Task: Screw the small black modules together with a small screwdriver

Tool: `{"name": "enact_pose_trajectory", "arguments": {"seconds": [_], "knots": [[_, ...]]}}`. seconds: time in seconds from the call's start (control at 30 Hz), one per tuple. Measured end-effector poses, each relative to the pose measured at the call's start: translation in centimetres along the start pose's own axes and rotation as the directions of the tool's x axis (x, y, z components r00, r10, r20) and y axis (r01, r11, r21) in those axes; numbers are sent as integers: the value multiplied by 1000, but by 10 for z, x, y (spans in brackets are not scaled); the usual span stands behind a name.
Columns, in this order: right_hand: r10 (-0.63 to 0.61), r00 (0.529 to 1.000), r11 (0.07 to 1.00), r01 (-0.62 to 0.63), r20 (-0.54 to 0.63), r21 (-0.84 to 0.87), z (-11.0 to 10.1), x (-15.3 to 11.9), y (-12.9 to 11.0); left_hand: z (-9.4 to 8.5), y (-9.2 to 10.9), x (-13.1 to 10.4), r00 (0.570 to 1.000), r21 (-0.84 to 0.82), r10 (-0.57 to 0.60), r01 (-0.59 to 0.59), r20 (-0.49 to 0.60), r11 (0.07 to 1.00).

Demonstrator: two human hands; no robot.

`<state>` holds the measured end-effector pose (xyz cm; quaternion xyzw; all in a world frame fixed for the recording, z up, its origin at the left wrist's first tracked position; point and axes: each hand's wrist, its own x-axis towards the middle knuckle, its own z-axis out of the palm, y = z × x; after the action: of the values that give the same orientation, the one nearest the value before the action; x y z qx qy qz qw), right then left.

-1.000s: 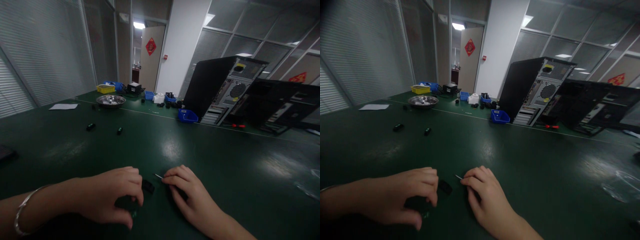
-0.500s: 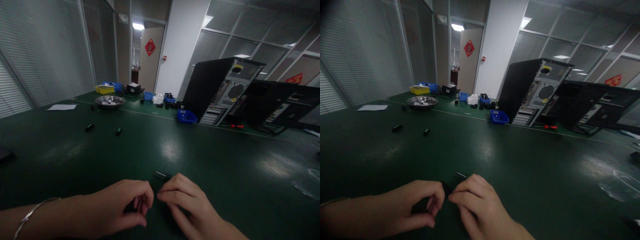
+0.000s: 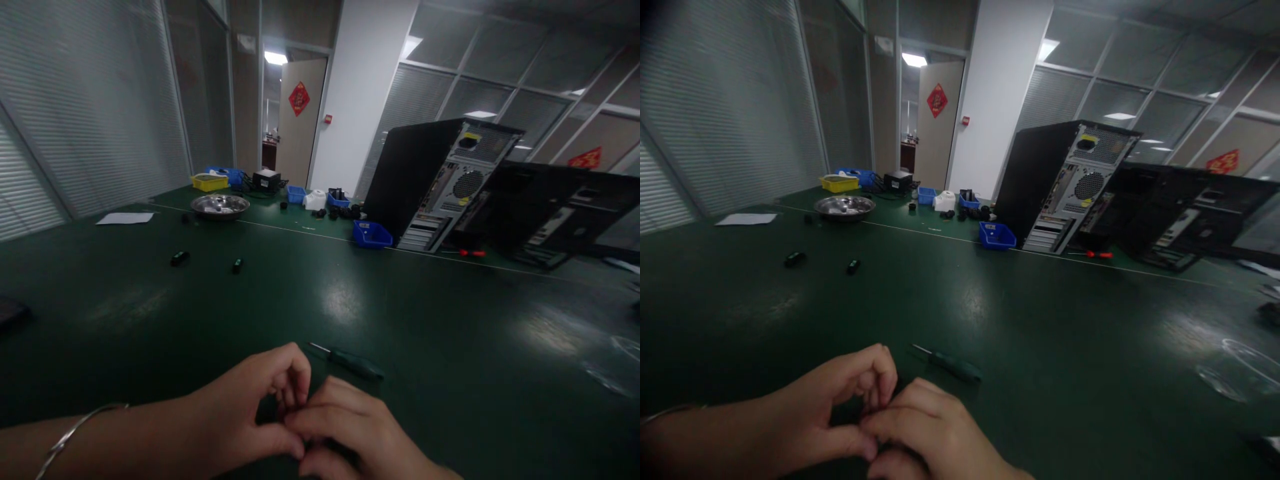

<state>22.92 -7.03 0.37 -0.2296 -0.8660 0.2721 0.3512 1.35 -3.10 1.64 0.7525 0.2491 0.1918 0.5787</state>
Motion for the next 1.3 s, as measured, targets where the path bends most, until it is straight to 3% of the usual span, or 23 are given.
{"name": "enact_pose_trajectory", "arguments": {"seconds": [0.23, 0.3, 0.43, 0.6, 0.7, 1.0, 1.17, 1.3], "knots": [[102, 994, 992, -98, -44, 78, -3, 1, -4, -3, 10, -3, 996, 159, 88, -87, -4, 983], [157, 984, 985, -151, -79, 80, -6, 1, -7, -8, 10, -2, 990, 254, 131, -113, -54, 961], [241, 948, 971, -231, -210, 68, -12, 0, -10, -18, 0, 3, 964, 560, 223, -106, -146, 822], [329, 913, 943, -305, -241, 129, -13, -2, -5, -21, -13, 8, 986, 710, 164, -95, -29, 698], [355, 904, 933, -329, -237, 144, -11, -3, -2, -17, -12, 7, 992, 707, 125, -90, 2, 702], [386, 879, 912, -318, -280, 261, -11, -3, -2, -4, -2, 0, 987, 536, 129, -163, 100, 829], [502, 826, 826, -372, -255, 424, -6, -4, 5, -1, 0, -1, 989, 502, 125, -150, 84, 852], [504, 834, 828, -392, -224, 401, -4, -5, 5, 1, 0, 1, 991, 504, 125, -135, 54, 853]]}}
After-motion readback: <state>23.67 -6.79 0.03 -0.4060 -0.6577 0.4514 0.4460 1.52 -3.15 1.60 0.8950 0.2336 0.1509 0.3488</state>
